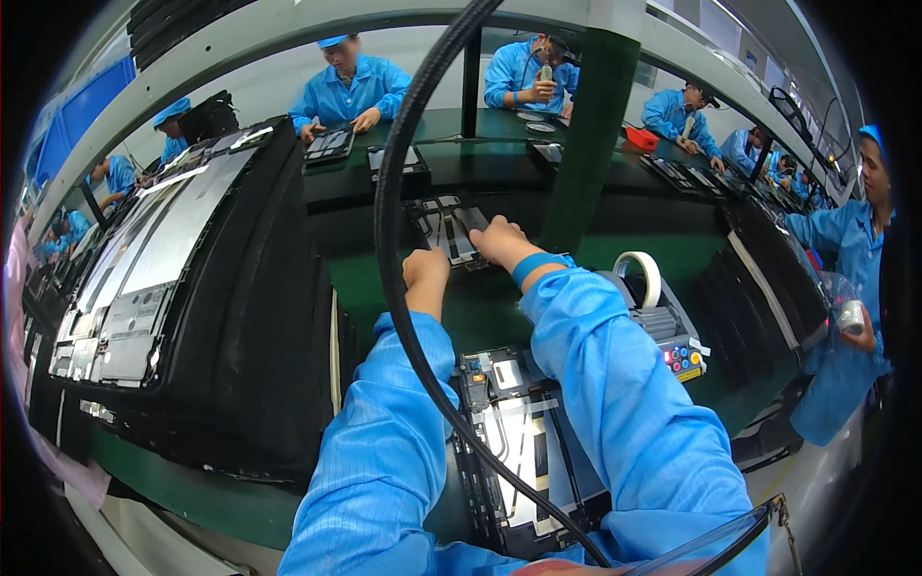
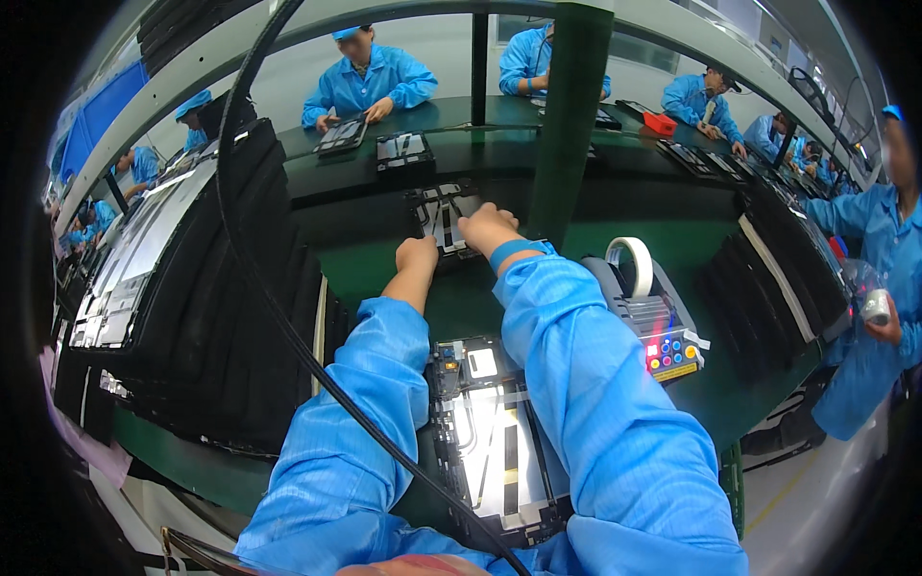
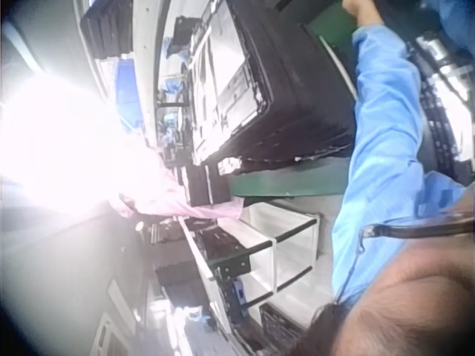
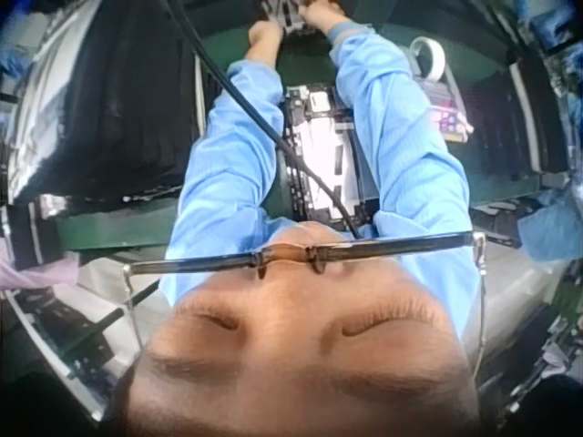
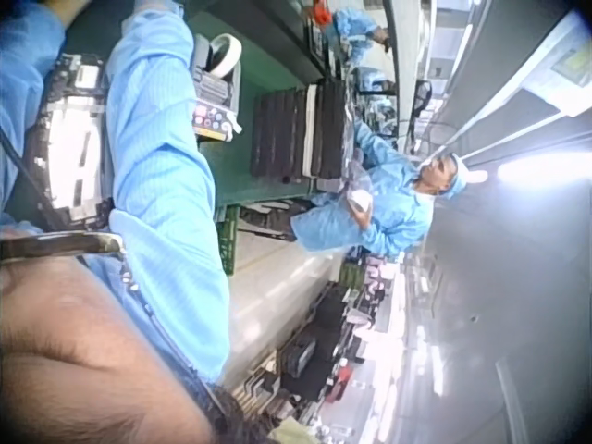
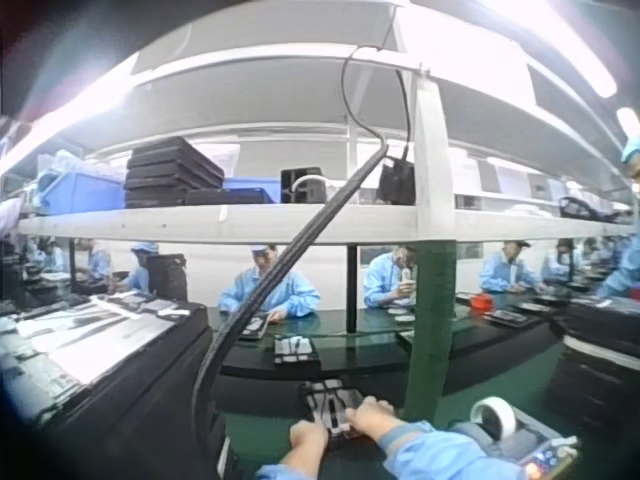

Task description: Assembling and applying adhesive tape to electronic components on a factory production line.

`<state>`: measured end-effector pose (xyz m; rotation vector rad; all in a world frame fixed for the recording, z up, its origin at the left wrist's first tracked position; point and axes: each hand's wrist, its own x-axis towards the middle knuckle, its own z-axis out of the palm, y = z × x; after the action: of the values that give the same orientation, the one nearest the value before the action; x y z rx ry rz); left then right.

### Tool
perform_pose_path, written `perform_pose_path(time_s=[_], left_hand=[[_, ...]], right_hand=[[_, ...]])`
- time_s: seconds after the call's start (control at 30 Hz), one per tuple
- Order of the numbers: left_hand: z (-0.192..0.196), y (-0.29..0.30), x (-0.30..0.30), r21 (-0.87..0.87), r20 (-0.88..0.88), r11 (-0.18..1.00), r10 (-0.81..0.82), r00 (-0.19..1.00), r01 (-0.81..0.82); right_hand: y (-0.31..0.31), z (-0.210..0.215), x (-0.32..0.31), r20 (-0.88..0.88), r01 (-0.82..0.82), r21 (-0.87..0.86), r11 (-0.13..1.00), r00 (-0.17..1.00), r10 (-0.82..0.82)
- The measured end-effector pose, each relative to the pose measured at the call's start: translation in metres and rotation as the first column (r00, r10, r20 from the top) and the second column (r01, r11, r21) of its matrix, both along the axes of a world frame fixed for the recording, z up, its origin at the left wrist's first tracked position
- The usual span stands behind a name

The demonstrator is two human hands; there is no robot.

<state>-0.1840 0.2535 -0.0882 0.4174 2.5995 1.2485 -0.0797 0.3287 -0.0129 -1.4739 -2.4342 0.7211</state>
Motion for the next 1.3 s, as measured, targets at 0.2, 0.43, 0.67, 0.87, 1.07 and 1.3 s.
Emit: perform_pose_path(time_s=[0.2, 0.43, 0.67, 0.87, 1.07, 1.3], left_hand=[[0.015, -0.005, 0.012, -0.039, 0.015, 0.999, 0.007, 1.0, -0.007], [0.023, -0.011, 0.018, 0.138, 0.015, 0.97, 0.198, 0.98, -0.198], [0.014, -0.018, 0.014, 0.614, 0.447, 0.685, 0.108, 0.888, -0.392], [0.061, -0.055, 0.068, 0.84, 0.476, 0.389, -0.191, 0.858, -0.38], [0.093, -0.105, 0.105, 0.885, 0.453, 0.333, -0.448, 0.77, -0.327], [0.062, -0.178, 0.149, 0.734, -0.162, 0.59, -0.329, 0.93, 0.336]], right_hand=[[0.048, -0.051, -0.002, -0.062, 0.037, -0.171, 0.985, 0.997, -0.048], [0.046, -0.052, 0.003, -0.35, -0.101, -0.319, 0.942, 0.936, -0.018], [0.0, 0.017, 0.021, -0.642, -0.287, -0.626, 0.725, 0.717, -0.271], [-0.038, 0.076, 0.057, -0.783, -0.331, -0.402, 0.854, 0.607, -0.133], [-0.056, 0.116, 0.129, -0.839, -0.43, -0.369, 0.824, 0.536, -0.095], [-0.112, 0.088, 0.31, -0.96, -0.628, -0.274, 0.728, 0.228, -0.165]])
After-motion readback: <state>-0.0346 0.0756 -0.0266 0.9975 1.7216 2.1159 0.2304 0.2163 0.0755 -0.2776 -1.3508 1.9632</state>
